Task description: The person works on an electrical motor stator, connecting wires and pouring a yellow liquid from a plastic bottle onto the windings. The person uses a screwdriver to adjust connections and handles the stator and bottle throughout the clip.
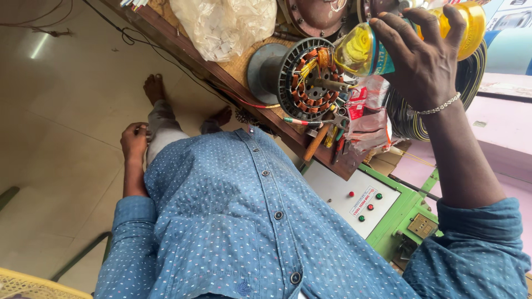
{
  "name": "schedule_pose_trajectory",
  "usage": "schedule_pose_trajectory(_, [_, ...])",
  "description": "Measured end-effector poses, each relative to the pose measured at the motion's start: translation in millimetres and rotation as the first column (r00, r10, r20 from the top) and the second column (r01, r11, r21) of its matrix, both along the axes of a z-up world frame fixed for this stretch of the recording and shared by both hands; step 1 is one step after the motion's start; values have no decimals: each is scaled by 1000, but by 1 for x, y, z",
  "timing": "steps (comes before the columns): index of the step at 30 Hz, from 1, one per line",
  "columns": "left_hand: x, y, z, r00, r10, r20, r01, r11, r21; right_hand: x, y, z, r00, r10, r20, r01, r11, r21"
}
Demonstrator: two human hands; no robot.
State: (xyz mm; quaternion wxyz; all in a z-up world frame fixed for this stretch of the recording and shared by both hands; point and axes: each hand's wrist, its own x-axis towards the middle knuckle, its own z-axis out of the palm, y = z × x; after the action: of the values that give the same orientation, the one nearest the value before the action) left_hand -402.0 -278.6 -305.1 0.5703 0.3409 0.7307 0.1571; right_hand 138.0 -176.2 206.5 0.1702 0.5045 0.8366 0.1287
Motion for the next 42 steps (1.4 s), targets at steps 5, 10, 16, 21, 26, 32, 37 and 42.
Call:
schedule_pose_trajectory(5, [-14,-3,0,1000,11,-4,-11,999,-44,-4,-1,2,999,-36,-11,36,999,-28])
schedule_pose_trajectory(10, [-13,16,5,999,30,33,-29,999,-26,-7,-2,4,998,-63,12,64,997,-36])
schedule_pose_trajectory(16, [-10,38,2,998,2,63,-4,1000,20,-11,-6,5,994,-98,47,99,995,-32])
schedule_pose_trajectory(21, [-13,42,1,998,-43,54,41,999,23,-19,-12,3,990,-137,34,136,991,6])
schedule_pose_trajectory(26, [-20,44,3,996,-93,11,93,995,-35,-27,-17,2,979,-188,-81,187,982,-19])
schedule_pose_trajectory(32, [-21,58,1,995,-99,31,100,995,-7,-28,-25,5,975,-223,-13,223,975,18])
schedule_pose_trajectory(37, [-21,68,2,990,-137,37,138,990,-15,-29,-36,3,962,-269,-51,271,962,38])
schedule_pose_trajectory(42, [-18,77,3,985,-169,47,170,985,-15,-24,-51,-1,938,-341,-60,343,939,39])
